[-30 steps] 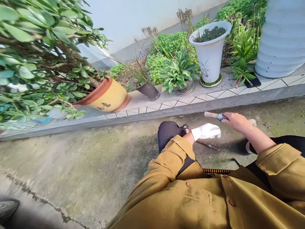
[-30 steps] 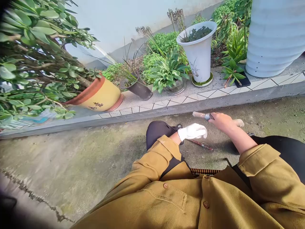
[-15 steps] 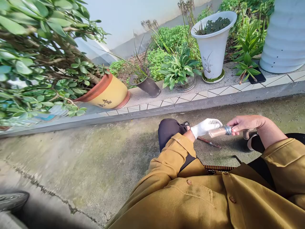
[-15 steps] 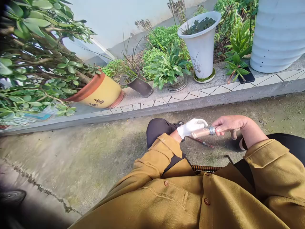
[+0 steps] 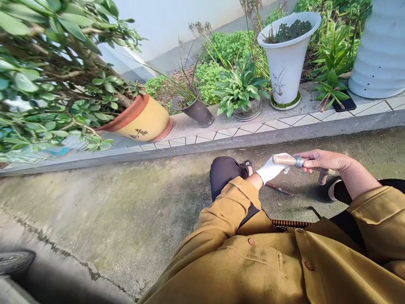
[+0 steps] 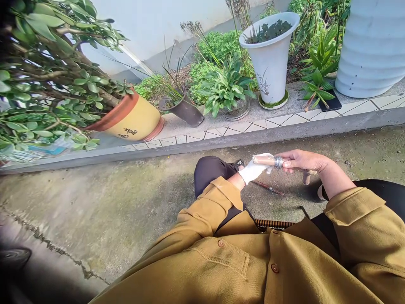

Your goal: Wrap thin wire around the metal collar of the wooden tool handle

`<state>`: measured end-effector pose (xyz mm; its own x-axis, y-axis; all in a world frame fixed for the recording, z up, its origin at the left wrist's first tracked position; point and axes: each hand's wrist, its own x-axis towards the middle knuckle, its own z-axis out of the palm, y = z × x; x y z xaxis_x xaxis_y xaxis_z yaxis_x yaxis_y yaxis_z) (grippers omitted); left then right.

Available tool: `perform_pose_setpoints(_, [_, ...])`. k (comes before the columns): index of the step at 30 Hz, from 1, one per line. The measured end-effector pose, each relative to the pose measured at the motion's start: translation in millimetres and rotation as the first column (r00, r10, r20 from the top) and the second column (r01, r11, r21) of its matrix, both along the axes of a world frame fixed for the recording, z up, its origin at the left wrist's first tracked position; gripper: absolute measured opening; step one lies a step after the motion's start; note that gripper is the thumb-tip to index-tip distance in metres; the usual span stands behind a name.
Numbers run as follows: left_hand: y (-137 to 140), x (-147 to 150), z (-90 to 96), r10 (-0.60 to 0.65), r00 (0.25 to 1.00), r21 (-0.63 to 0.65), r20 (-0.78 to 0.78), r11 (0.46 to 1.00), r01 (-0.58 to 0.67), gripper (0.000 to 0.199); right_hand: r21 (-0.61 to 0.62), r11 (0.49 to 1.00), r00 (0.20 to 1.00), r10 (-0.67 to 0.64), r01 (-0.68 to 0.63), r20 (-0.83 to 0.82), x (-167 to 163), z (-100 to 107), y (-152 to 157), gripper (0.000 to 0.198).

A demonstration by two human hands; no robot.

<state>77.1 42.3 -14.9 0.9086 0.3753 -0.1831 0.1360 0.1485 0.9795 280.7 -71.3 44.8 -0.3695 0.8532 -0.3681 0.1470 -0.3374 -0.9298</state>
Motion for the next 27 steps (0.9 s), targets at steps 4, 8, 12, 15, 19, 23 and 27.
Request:
perform_pose_setpoints(4, [-2.9,-2.8,-4.7,-0.071,0.997,0.095,-0.017,0.993,0.072,0.044,0.053,0.994,0.993,-0.099,0.096,0.061,2.6,-6.1,0.9,0.070])
perform_pose_setpoints(8, [-8.7,-5.9,-10.9,-0.146,0.986,-0.022,-0.085,0.989,0.145,0.027,0.115,0.960,0.956,-0.269,0.255,0.121,7.5,-12.4,2.9,0.074])
perform_pose_setpoints(12, [-14.8,-5.6,-9.7,-0.246,0.960,0.005,-0.137,0.969,0.249,0.021,0.171,0.906,0.880,-0.419,0.388,0.223,12.0,-20.3,6.3,0.074])
perform_pose_setpoints(15, [-19.1,-5.9,-1.6,-0.355,0.906,-0.012,-0.231,0.932,0.362,0.021,0.210,0.876,0.793,-0.482,0.434,0.373,17.8,-25.0,7.6,0.067])
perform_pose_setpoints(19, [-15.1,-9.8,15.9,-0.330,0.894,0.245,-0.302,0.880,0.408,0.014,0.219,0.905,0.410,-0.366,0.364,0.835,23.2,-26.8,7.4,0.057])
perform_pose_setpoints(23, [5.9,-13.3,27.7,-0.178,0.957,0.411,-0.230,0.873,0.262,0.019,-0.016,0.990,0.329,-0.030,0.137,0.944,13.4,-27.7,7.4,0.046])
perform_pose_setpoints(27, [28.6,-13.5,25.5,-0.050,0.990,0.450,-0.130,0.887,0.104,0.024,-0.144,0.958,0.724,0.281,-0.247,0.629,0.2,-24.1,5.4,0.038])
